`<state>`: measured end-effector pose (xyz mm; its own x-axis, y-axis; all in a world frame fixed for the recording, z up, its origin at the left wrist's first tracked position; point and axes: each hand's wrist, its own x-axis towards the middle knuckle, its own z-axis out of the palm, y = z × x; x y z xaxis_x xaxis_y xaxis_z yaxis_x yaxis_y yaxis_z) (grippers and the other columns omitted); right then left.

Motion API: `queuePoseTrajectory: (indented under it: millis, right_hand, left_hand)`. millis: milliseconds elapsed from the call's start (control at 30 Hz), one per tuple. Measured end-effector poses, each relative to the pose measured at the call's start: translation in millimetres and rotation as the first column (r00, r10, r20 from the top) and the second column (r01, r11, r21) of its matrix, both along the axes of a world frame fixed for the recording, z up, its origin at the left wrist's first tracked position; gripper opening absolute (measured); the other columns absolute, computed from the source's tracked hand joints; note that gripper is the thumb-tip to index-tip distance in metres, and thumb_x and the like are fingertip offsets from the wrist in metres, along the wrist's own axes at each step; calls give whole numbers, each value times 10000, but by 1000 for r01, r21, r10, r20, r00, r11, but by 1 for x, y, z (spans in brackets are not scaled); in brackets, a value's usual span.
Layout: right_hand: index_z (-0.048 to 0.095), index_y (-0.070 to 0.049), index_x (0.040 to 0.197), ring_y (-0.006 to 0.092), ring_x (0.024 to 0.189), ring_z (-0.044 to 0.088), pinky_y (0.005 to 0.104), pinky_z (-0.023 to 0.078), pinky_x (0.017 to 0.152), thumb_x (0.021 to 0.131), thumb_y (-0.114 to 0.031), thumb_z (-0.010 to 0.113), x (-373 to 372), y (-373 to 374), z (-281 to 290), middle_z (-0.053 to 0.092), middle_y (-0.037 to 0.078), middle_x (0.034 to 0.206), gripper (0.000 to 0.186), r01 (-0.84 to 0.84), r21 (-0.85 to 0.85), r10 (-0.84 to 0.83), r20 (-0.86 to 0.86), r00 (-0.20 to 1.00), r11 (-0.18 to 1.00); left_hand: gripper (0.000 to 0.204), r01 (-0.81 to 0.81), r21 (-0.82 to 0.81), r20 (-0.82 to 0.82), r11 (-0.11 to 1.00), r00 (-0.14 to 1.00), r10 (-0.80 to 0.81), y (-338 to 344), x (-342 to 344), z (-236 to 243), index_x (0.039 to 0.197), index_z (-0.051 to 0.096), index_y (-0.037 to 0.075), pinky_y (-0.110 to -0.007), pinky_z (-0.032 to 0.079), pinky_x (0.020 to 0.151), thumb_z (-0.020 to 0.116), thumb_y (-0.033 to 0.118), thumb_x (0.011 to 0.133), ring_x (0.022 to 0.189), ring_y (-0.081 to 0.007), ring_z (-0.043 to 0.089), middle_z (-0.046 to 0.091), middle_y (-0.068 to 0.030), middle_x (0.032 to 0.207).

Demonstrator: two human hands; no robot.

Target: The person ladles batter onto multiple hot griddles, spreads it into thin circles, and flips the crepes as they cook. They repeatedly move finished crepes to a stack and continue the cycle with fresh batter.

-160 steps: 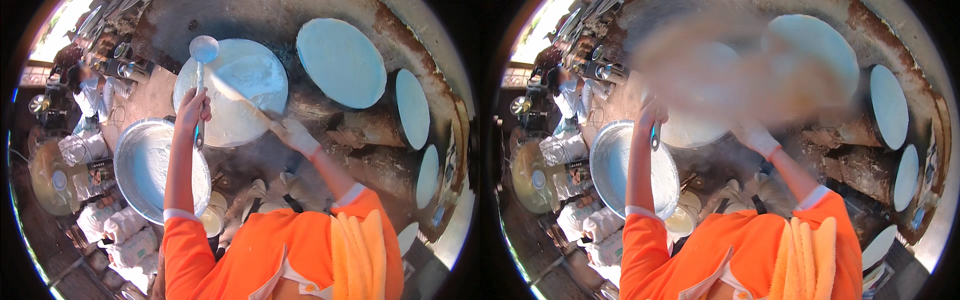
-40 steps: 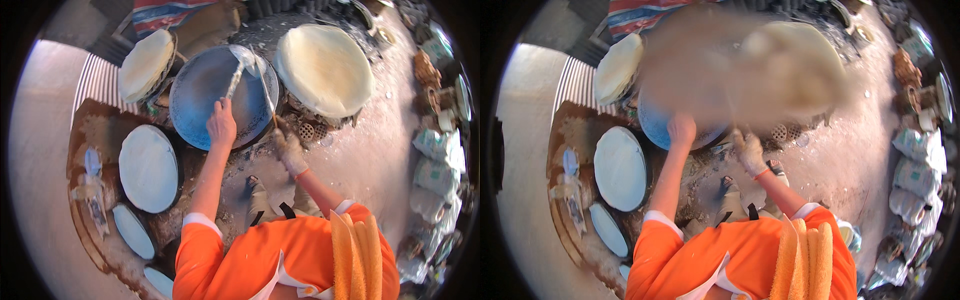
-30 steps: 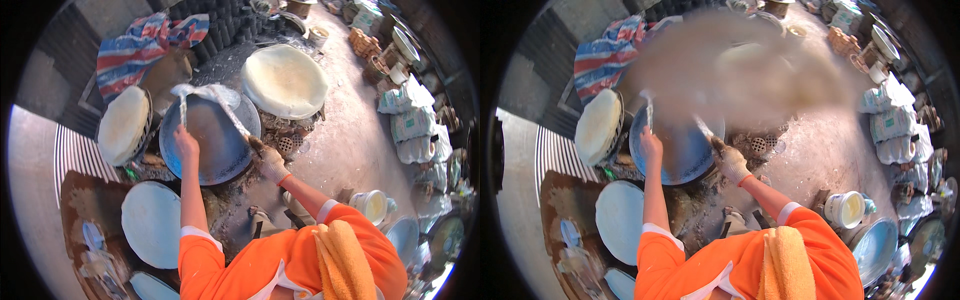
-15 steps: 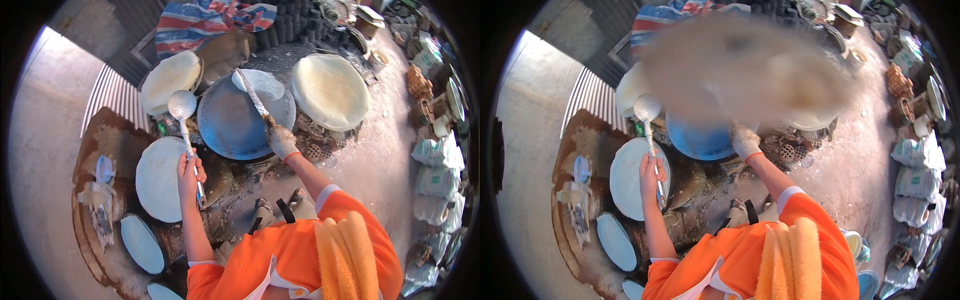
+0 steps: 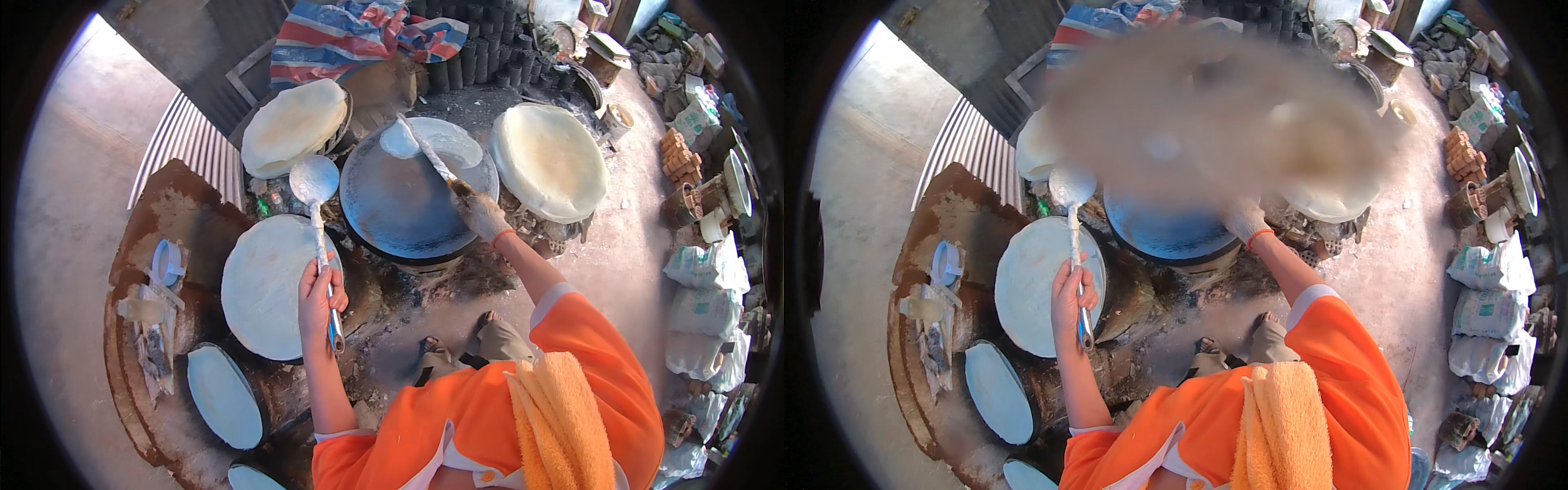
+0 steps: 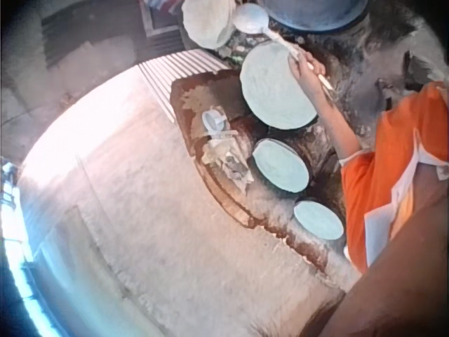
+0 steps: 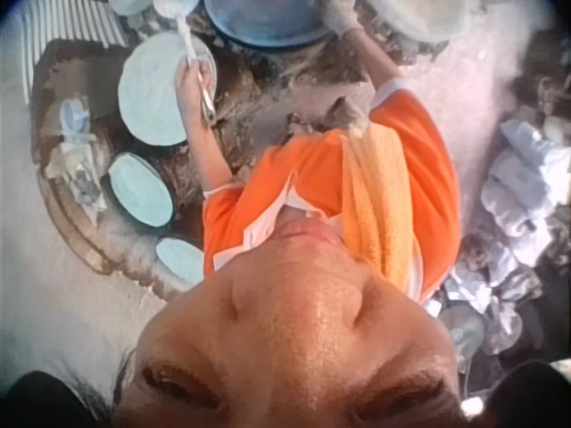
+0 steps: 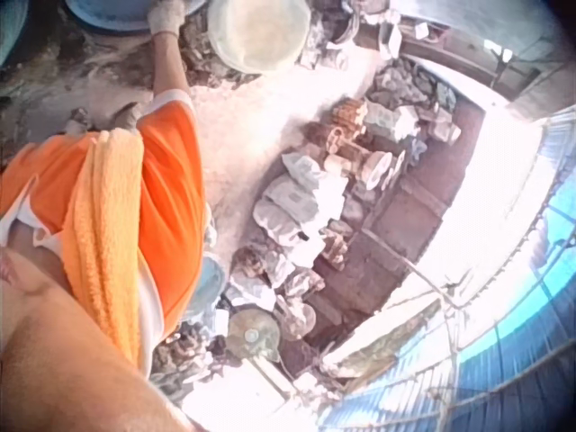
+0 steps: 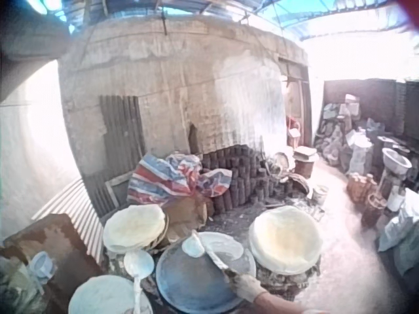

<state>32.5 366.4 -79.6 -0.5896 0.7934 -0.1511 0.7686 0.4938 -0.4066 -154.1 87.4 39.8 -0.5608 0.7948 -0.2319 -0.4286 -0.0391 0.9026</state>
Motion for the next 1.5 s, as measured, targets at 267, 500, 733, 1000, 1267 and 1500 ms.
queuePoseTrajectory:
  millis: [267, 500, 733, 1000, 1267, 1500]
  right_hand:
    - [542, -174, 1185, 172, 887, 574, 291, 469, 747, 857, -202, 531, -12, 33, -77, 620, 93, 1034, 330, -364, -37, 335, -318, 887, 931]
    - [525, -203, 1176, 321, 870, 602, 389, 489, 716, 874, -332, 466, 1, 98, -45, 615, 178, 940, 334, -281, 36, 283, -134, 950, 959]
    - [489, -188, 1223, 298, 856, 614, 379, 490, 715, 881, -330, 469, -5, 57, -23, 608, 170, 1000, 371, -555, -136, 545, -104, 832, 821]
    - [482, -88, 1234, 243, 918, 604, 320, 471, 796, 878, -227, 487, 1, 56, 41, 595, 150, 1080, 382, -507, -290, 374, -408, 833, 812]
    - [489, -154, 1236, 223, 741, 607, 329, 490, 705, 868, -219, 516, 16, 51, 47, 635, 115, 970, 375, -498, -291, 411, -312, 857, 817]
    - [486, -124, 1226, 229, 845, 578, 322, 452, 782, 877, -229, 486, 12, 36, 9, 606, 141, 1012, 364, -617, -221, 472, -470, 746, 755]
  left_hand:
    - [271, -124, -105, -143, 987, 984, 108, 15, 29, 12, 1175, 452, 21, -205, 312, 381, 411, 119, 925, 411, -46, 363, 464, -15, 713]
    - [262, -273, -257, -241, 927, 947, 212, 34, 39, 9, 1157, 455, 28, -223, 313, 375, 447, 140, 920, 401, -51, 369, 465, -23, 700]
    - [227, -269, -332, -385, 904, 913, 130, 61, 15, -28, 1119, 475, 11, -210, 309, 353, 431, 115, 923, 396, -50, 379, 452, -18, 670]
    - [125, -154, -305, -594, 940, 802, -61, 148, -60, -87, 853, 465, 23, -233, 316, 382, 445, 131, 913, 419, -75, 378, 441, -17, 591]
    - [426, -626, -451, -854, 636, 97, -511, 29, 16, -116, 1243, 435, 20, -395, 480, 602, 539, 145, 850, 739, -334, 582, 547, -160, 915]
    - [472, -669, -478, -803, 569, 70, -592, -13, 85, -110, 1295, 375, 29, -407, 472, 550, 515, 161, 864, 682, -328, 579, 518, -159, 870]
